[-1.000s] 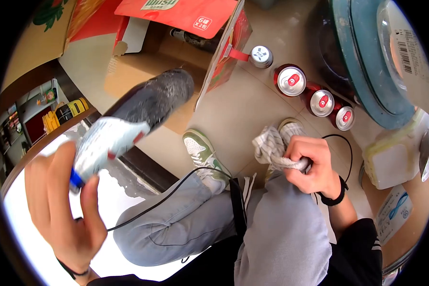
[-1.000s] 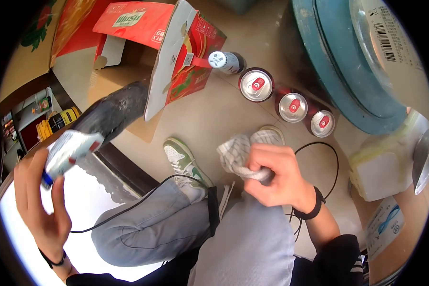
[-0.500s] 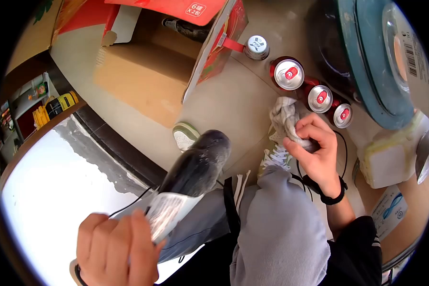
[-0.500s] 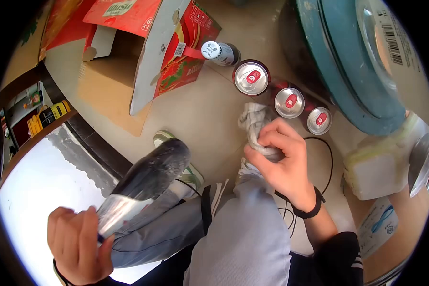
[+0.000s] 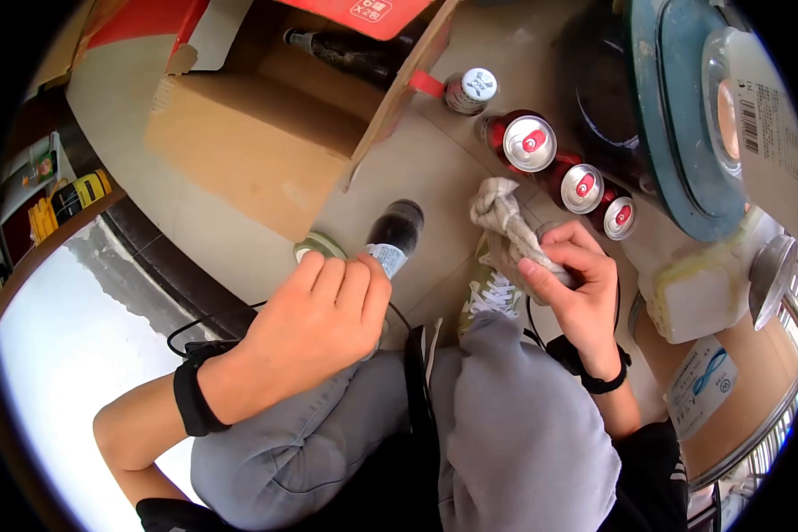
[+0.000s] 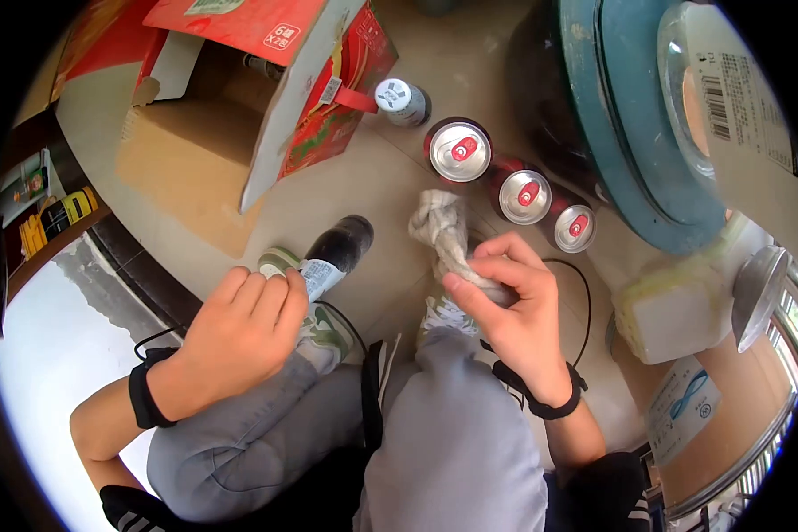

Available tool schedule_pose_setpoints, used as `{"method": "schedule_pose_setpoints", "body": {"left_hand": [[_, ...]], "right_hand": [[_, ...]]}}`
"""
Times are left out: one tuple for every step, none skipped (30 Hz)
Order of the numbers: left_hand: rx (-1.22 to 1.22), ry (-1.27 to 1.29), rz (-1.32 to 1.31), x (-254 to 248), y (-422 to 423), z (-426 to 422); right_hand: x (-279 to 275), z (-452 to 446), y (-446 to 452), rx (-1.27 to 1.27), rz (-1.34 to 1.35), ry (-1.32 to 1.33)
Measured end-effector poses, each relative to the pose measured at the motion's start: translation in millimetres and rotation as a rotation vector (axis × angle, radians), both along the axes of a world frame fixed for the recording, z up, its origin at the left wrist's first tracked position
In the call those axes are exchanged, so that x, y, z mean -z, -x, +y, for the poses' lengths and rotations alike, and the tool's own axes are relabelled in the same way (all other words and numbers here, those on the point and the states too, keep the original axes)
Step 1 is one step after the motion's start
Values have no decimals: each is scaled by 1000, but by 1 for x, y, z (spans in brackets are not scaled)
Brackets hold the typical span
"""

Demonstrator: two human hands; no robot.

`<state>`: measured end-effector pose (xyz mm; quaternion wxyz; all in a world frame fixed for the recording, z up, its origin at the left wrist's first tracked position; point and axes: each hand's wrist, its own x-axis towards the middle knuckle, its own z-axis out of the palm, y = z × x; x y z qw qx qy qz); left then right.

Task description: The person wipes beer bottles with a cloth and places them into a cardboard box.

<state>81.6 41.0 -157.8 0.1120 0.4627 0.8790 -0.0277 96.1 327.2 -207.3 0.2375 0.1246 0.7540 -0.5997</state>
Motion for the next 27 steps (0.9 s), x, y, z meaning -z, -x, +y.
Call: {"method": "schedule_pose_setpoints", "body": {"left_hand": [[12,4,17,4,-1,-3],[11,-8,24,8,-2,-5],[15,-20,28,11,-2,-5],[17,-37,28,15,-4,-5],[24,-49,24,20,-5,-7],[23,-63,15,23,-4,-9],[19,-79,5,26,-3,-10],[12,-96,-8,30,-4,-12],[6,-114,0,32,-5,-12],[0,-132,7,34,-6,-11],[-9,-149,19,35,-8,-11],[-20,-170,36,40,-12,-12],[-20,-185,55,44,-13,-14],[-20,-195,76,46,-13,-14],[-28,-196,77,47,-15,-13],[-30,-198,78,48,-17,-12],[-33,-200,80,49,-17,-11],[-31,-199,74,50,-17,-10],[-30,-199,65,50,-16,-10],[-28,-200,56,51,-16,-9],[-26,-202,57,53,-16,-8],[-22,-203,59,55,-17,-8],[-18,-203,59,57,-18,-8],[-19,-215,63,61,-19,-8],[-19,-227,65,64,-19,-8],[-20,-239,66,67,-20,-8],[-27,-244,50,67,-22,-6]], "right_hand": [[-1,-2,3,-30,1,-14],[-3,-5,5,-56,-1,-22],[-4,-10,7,-76,-6,-31],[-6,-13,7,-98,-15,-45],[-6,-16,9,-105,10,-45],[-7,-18,12,-125,-16,-45],[-8,-18,16,-148,-44,-46],[-10,-19,19,-173,-74,-48],[-11,-22,22,-194,-76,-56],[-13,-26,25,-217,-80,-63],[-14,-30,27,-242,-78,-70],[-15,-36,31,-260,-75,-79],[-15,-43,34,-269,-69,-82],[-15,-47,37,-278,-62,-81],[-15,-50,41,-286,-54,-81],[-15,-53,43,-289,-47,-83],[-16,-56,46,-291,-39,-84],[-16,-59,48,-310,-6,-85],[-17,-62,49,-329,24,-86],[-18,-65,51,-349,53,-87],[-19,-68,52,-376,71,-104],[-20,-70,53,-403,89,-120],[-19,-72,54,-429,107,-134],[-19,-73,54,-449,127,-144],[-18,-73,54,-467,147,-154],[-18,-73,53,-487,165,-164],[-18,-72,53,-492,177,-173]]}}
